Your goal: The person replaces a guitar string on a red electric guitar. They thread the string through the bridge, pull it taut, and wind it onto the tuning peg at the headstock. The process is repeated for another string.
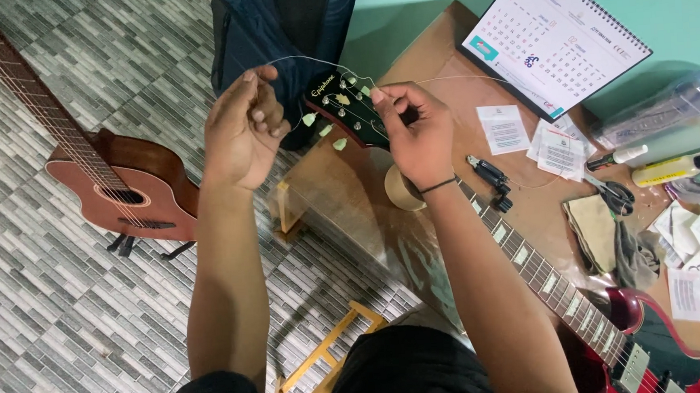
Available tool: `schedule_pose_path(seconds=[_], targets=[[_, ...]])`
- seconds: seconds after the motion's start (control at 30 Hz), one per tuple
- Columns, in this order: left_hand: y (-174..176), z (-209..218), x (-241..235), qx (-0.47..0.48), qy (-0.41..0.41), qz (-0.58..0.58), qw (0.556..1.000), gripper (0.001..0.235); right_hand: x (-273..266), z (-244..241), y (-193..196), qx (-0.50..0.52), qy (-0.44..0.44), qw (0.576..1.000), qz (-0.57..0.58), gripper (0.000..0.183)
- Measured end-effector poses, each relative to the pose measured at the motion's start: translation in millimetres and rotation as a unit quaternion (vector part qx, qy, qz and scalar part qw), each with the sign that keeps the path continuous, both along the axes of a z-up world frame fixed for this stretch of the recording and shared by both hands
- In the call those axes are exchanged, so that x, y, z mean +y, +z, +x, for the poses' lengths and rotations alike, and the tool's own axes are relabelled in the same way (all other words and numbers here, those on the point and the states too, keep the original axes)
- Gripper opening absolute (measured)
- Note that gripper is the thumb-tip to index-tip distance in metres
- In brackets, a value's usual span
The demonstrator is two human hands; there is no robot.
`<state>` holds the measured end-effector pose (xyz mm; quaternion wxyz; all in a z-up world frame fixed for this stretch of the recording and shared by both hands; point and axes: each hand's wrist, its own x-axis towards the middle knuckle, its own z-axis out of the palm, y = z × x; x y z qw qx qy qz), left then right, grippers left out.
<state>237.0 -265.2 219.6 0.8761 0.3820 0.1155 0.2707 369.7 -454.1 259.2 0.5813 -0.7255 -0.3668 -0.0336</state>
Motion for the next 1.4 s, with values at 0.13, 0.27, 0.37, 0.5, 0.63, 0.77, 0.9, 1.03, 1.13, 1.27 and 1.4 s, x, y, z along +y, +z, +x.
schedule_pose_path(seconds=[0.13,0.27,0.37,0.5,0.63,0.77,0.9,1.03,1.13,1.27,1.4], targets=[[-23.1,15.8,-4.4,-0.112,-0.02,-0.086,0.99,0.02,0.1,-1.2,-1.3,0.009,0.007,1.0,-0.014,0.002],[-25.8,33.3,-23.8,-0.171,-0.013,-0.142,0.975,0.016,-1.3,0.4,-3.0,0.005,0.024,0.996,-0.084,0.007],[-4.8,39.4,-47.8,-0.213,0.011,-0.186,0.959,0.014,-4.2,0.2,4.2,-0.028,0.068,0.987,-0.141,0.017],[-14.9,55.9,-66.4,-0.23,0.034,-0.169,0.958,0.014,-5.2,1.3,3.5,-0.009,0.109,0.986,-0.13,0.015],[-33.5,65.5,-72.4,-0.213,0.023,-0.128,0.968,0.011,-4.2,4.1,-0.1,0.041,0.099,0.992,-0.059,0.006],[-39.5,53.4,-56.0,-0.122,0.04,-0.032,0.991,0.018,-1.4,2.4,10.6,0.048,0.104,0.989,-0.093,0.009],[-16.7,29.0,-39.8,-0.05,0.101,0.112,0.987,0.029,3.2,5.2,7.9,0.054,0.105,0.987,-0.105,0.006],[-10.5,17.1,-26.5,0.036,0.094,0.314,0.944,0.022,7.0,4.7,13.0,0.064,0.097,0.98,-0.162,0.006],[-6.0,16.3,-28.1,0.1,0.12,0.393,0.906,0.01,4.5,3.1,11.4,0.066,0.088,0.978,-0.175,0.007],[-11.7,22.6,-32.0,0.102,0.124,0.456,0.875,0.011,1.4,6.3,7.5,0.05,0.085,0.98,-0.174,0.007],[5.9,19.5,-40.9,0.059,0.122,0.46,0.877,0.012,3.6,9.7,1.9,0.027,0.069,0.976,-0.204,0.006]])
